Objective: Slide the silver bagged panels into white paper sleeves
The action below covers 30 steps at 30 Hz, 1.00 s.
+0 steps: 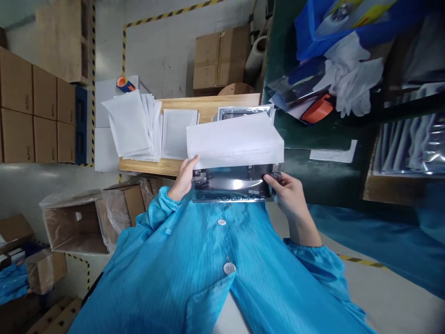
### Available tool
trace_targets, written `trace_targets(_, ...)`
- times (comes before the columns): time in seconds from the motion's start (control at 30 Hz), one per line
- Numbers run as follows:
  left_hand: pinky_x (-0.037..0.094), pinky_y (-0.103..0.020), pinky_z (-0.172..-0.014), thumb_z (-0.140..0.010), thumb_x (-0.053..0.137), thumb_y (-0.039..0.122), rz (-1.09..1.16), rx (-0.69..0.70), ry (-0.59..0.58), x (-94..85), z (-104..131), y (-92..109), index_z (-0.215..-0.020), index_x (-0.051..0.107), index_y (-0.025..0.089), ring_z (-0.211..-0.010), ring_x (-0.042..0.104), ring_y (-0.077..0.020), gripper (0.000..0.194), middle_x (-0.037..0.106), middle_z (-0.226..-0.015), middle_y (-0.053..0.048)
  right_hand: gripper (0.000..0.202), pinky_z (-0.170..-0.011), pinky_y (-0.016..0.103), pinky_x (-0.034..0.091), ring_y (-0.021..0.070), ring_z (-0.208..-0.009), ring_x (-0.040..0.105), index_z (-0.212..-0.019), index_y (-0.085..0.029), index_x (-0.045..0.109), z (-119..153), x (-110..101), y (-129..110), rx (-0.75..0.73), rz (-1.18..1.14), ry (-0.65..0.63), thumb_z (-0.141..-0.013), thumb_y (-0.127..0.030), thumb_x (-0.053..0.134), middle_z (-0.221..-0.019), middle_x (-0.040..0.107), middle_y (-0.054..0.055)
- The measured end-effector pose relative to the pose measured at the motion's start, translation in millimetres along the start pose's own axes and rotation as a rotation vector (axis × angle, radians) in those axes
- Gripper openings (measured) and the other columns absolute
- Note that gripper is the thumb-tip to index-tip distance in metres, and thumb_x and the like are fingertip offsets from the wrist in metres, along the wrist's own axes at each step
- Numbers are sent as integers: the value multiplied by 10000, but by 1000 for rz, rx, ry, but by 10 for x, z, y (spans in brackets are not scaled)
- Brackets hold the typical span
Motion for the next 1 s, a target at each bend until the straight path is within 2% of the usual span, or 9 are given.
trace_targets(0.17,497,-492,-1296,-700,1062,568,-20,-2,-57,-16,-11,-18,-1092,849,178,-1399,733,-357,592,880,-1147,-70,617,-632,304,514,189,-697,631,-831,-211,795,44,3,-16,49,-59,-9,-632,-746,1028,-783,764,33)
trace_targets(0.23,509,-489,-1271,-667,1078,581,-49,-9,-60,-34,-27,-17,-1078,851,177,-1358,751,-357,619,881,-1115,-69,615,-642,299,526,189,-710,635,-860,-216,804,54,-11,-41,88,-76,-55,-624,-733,1041,-782,754,26)
trace_targets(0.37,519,-478,-1236,-642,1089,581,-99,-7,-64,-56,-46,4,-1061,844,175,-1324,757,-351,633,877,-1080,-75,643,-627,288,521,173,-703,612,-889,-221,776,-44,-59,-161,125,-121,-154,-686,-793,990,-791,716,18)
trace_targets(0.47,535,-470,-1209,-621,1090,602,-156,17,-93,-44,-44,41,-1056,844,174,-1279,767,-343,658,877,-1107,-86,664,-596,284,479,148,-666,551,-805,-227,718,-230,-96,-307,11,-226,-81,-699,-834,964,-739,651,-1)
trace_targets(0.57,545,-461,-1196,-629,1075,636,-230,47,-145,-19,-46,81,-1053,847,174,-1231,776,-326,667,875,-1144,-91,591,-647,299,495,147,-672,549,-794,-231,736,-392,-95,-373,-106,-271,30,-685,-734,1025,-704,641,-13)
trace_targets(0.63,546,-458,-1195,-647,1062,646,-265,65,-169,-9,-51,96,-1061,850,174,-1216,776,-317,664,874,-1153,-92,556,-663,310,508,157,-683,583,-860,-236,788,-443,-87,-348,-158,-267,105,-659,-681,1053,-730,694,-10)
trace_targets(0.73,544,-453,-1197,-684,1047,628,-283,73,-184,-10,-55,86,-1098,849,172,-1228,773,-312,647,872,-1185,-100,581,-626,313,519,164,-653,620,-927,-252,828,-438,-85,-240,-184,-283,174,-625,-690,1061,-764,752,-11)
trace_targets(0.87,537,-452,-1193,-695,1041,621,-312,64,-183,-28,-55,55,-1125,845,165,-1221,775,-312,657,866,-1216,-112,612,-617,313,559,180,-654,689,-1043,-264,854,-361,-106,-96,-158,-327,180,-627,-655,1076,-809,809,-3)
trace_targets(1.0,538,-449,-1176,-691,1040,629,-343,42,-187,-53,-50,41,-1131,841,169,-1186,777,-306,667,868,-1199,-100,633,-641,315,600,200,-688,744,-1075,-262,858,-231,-103,-36,-105,-331,121,-622,-644,1080,-807,828,9)
Point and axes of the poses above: each hand's wrist, its own z-axis away from the middle knuckle, its own x-axis out of the palm, y = z × x, the point moved 4 cm from there along -z, towards the middle knuckle
